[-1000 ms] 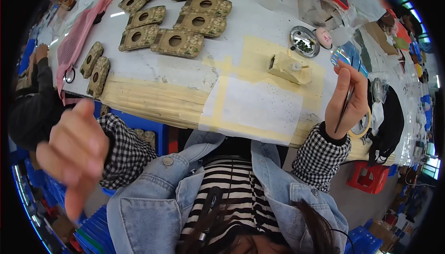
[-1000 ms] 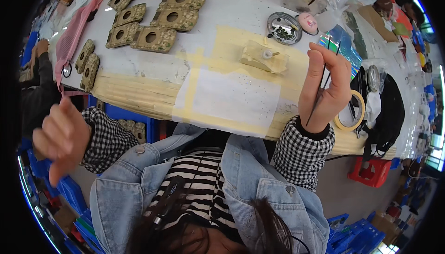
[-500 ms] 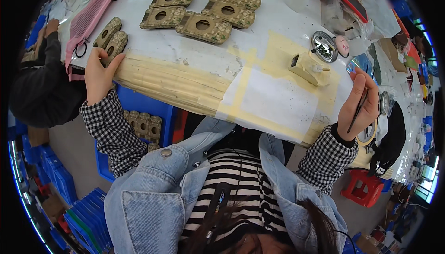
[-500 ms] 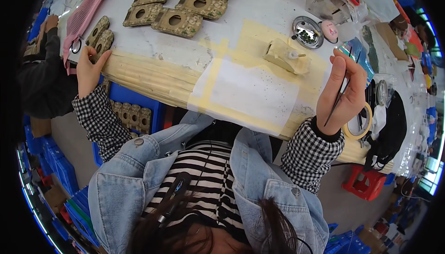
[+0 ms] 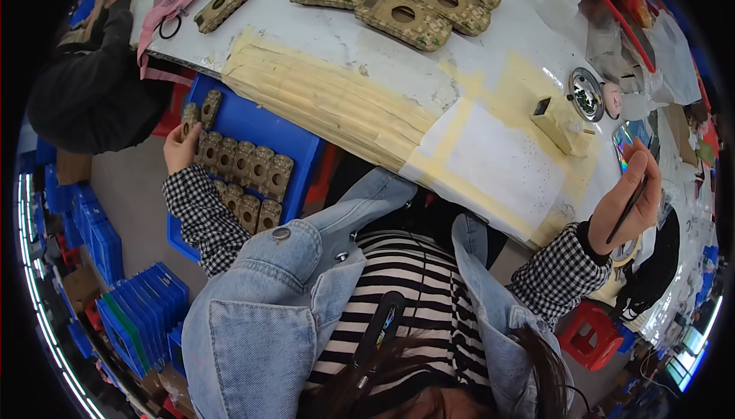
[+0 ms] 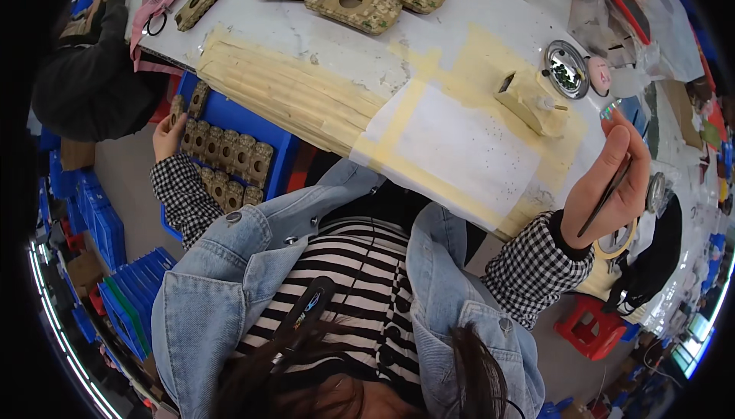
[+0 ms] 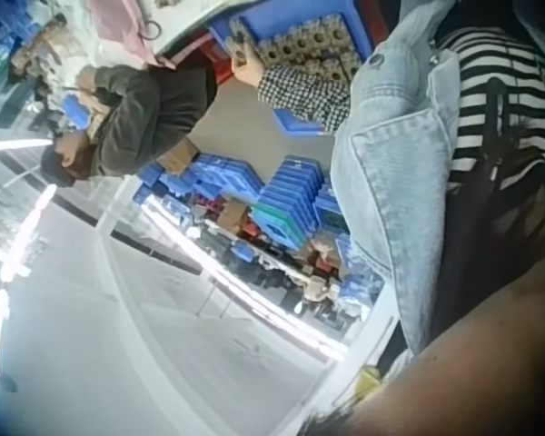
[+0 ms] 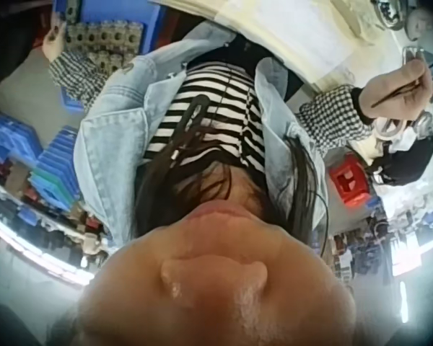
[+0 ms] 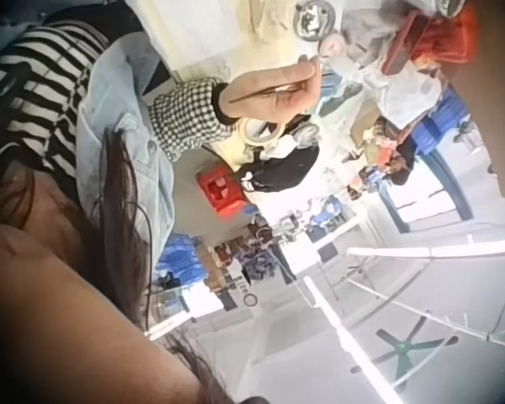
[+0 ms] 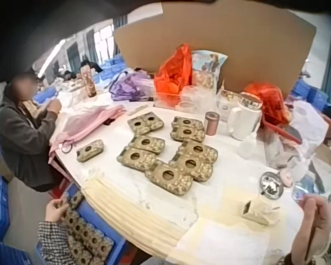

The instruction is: Detailing camouflage patterns on plastic toy tank turret components using a small paintbrush.

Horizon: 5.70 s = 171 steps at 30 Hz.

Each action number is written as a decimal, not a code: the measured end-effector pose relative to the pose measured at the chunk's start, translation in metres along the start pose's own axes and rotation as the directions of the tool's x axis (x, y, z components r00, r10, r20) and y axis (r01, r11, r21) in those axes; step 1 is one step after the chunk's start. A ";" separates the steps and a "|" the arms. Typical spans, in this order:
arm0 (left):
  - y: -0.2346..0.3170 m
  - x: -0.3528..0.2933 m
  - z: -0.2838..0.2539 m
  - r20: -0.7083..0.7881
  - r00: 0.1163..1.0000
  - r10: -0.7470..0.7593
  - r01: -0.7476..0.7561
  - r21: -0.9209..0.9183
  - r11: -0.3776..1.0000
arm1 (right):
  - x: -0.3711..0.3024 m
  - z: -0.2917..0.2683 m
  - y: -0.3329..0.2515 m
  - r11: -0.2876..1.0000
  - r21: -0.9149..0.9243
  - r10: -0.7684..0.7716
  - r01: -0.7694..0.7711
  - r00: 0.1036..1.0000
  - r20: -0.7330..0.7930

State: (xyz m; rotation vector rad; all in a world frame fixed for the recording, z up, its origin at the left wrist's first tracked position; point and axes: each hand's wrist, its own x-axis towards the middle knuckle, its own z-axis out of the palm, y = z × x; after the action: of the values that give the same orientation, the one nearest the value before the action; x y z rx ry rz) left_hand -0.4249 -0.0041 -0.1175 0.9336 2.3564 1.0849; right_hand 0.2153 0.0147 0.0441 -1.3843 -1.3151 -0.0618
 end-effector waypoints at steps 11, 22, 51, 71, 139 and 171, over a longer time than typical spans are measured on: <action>-0.040 0.064 0.098 0.094 0.994 -0.061 -0.020 0.688 0.725 | 0.003 -0.001 0.004 1.000 0.025 0.007 -0.009 0.999 0.049; 0.073 -0.006 0.072 -0.762 0.566 0.313 -0.406 0.072 0.911 | 0.000 -0.006 0.004 0.998 0.060 -0.014 0.012 0.999 0.035; 0.323 -0.055 0.104 0.665 -0.464 0.586 -0.366 -0.746 0.557 | 0.001 -0.006 0.003 0.995 0.077 -0.059 0.059 0.998 0.003; 0.310 -0.197 0.132 0.603 0.085 0.793 -0.039 -0.793 0.607 | 0.003 -0.007 0.008 0.965 0.237 -0.051 0.109 0.971 -0.235; 0.272 -0.179 0.123 0.525 0.383 0.760 -0.516 -0.561 0.647 | -0.003 -0.131 0.022 0.768 -0.600 -0.251 0.225 0.967 0.042; 0.299 -0.291 0.172 0.681 -0.026 0.732 0.998 -0.025 0.059 | 0.008 -0.043 -0.023 0.984 -0.075 -0.137 0.159 0.962 0.237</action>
State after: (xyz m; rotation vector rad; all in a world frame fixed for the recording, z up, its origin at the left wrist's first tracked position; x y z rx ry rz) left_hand 0.0022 0.0234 0.0246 0.0522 -0.1354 0.7672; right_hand 0.2291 -0.0174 0.0787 -1.4002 -1.6277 -0.0655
